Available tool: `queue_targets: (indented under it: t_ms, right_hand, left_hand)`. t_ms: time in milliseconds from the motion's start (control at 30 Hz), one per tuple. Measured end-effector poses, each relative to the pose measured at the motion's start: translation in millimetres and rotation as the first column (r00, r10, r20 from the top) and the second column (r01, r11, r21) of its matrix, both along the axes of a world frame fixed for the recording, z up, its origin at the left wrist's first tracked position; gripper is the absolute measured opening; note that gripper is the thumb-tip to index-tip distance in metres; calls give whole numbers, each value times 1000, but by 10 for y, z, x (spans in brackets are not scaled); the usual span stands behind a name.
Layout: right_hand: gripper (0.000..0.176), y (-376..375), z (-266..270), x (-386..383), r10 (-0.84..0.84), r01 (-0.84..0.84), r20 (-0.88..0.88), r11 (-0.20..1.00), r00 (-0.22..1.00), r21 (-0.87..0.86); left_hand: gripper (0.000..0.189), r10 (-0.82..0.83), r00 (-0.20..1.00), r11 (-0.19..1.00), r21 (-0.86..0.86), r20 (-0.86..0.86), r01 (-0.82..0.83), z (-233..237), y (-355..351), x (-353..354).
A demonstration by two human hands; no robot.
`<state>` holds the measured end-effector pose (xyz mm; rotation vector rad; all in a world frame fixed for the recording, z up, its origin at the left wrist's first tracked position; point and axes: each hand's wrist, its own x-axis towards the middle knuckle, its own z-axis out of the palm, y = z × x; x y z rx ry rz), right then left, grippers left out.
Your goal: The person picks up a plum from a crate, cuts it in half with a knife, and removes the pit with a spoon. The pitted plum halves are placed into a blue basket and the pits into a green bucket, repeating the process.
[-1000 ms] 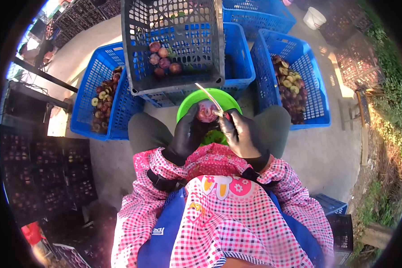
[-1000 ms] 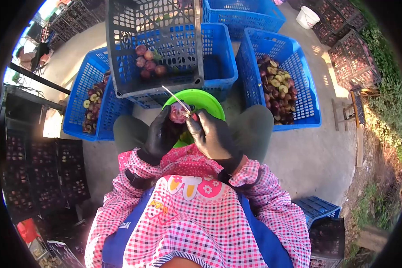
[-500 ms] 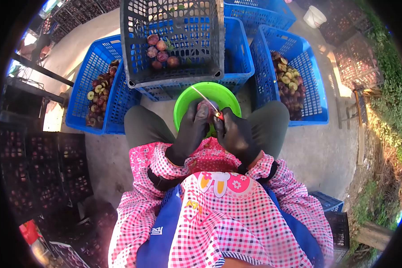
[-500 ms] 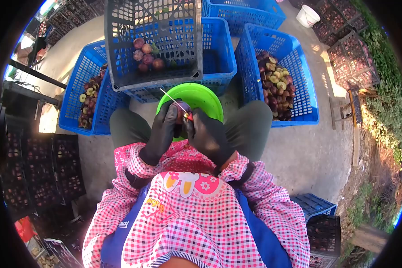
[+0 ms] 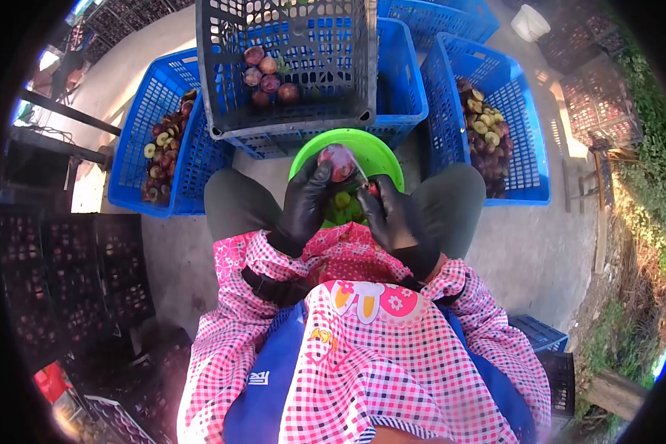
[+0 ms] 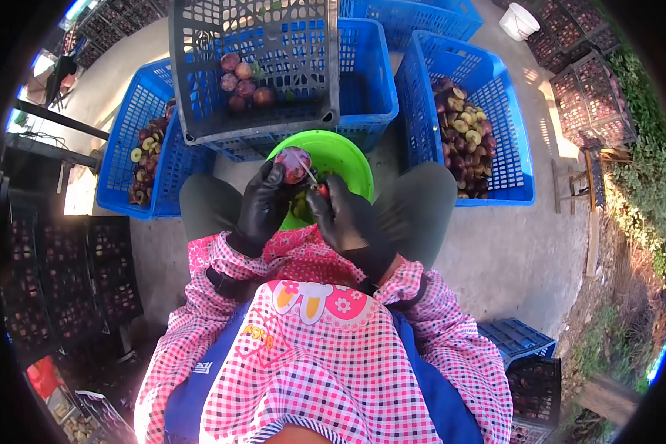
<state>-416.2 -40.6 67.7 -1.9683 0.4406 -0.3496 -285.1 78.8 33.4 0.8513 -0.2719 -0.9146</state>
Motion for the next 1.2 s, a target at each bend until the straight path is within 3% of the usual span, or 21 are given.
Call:
queue_targets:
  t_ms: [133,467,533,600,633,700,733,800,833,900,933,967,1000,1133,1167,1200]
  right_hand:
    - [24,44,-92,45,23,-23,-1,996,1000,-82]
    - [25,63,-128,72,51,-52,-10,995,999,-83]
    - [26,82,-185,95,60,-57,66,998,996,-40]
    - [28,103,-312,83,49,-48,15,996,999,-71]
    - [29,106,-361,86,46,-49,-34,994,998,-102]
    - [29,192,-341,70,2,-3,-4,991,1000,-135]
    - [30,232,-329,67,-42,45,22,985,999,-166]
    - [25,258,-324,79,-62,68,43,986,997,-152]
    - [21,263,-324,90,-88,97,67,986,994,-139]
    - [20,249,-336,88,-86,95,79,989,993,-112]
    - [20,230,-335,94,-81,89,93,992,992,-85]
    - [20,221,-316,87,-86,94,95,992,992,-85]
    - [19,212,-286,74,-77,89,131,992,988,-89]
    - [18,212,-301,57,-52,71,193,993,980,-93]
    - [18,202,-309,80,-50,70,198,993,979,-95]
    - [17,207,-322,87,-44,68,147,985,988,-158]
  left_hand:
    - [49,-7,1000,999,-54,-25,5,-18,2,0]
    - [50,-1,999,1000,-29,41,2,-19,52,5]
    - [50,-23,999,999,-38,26,24,-35,56,-4]
    - [53,12,947,989,137,320,-59,-10,38,-25]
    - [53,14,947,989,137,322,-61,12,30,-29]
    - [52,-25,999,999,37,43,24,71,22,-31]
    - [52,-26,999,999,39,45,24,98,-4,-41]
    - [48,-197,895,977,-156,-399,146,124,-64,-73]
    - [48,-199,896,977,-156,-396,148,84,-61,-71]
    - [47,-53,995,998,-42,-80,50,29,-75,-98]
    - [47,-58,995,997,-46,-76,55,23,-71,-96]
    - [46,-9,930,989,141,369,-46,129,-57,-107]
    - [46,-48,672,941,258,739,-217,222,-46,-109]
    - [48,-61,598,955,220,799,-197,351,-37,-68]
    - [49,-15,901,994,106,433,-34,322,-38,-68]
    - [51,-65,997,995,-73,-38,62,276,-33,-78]
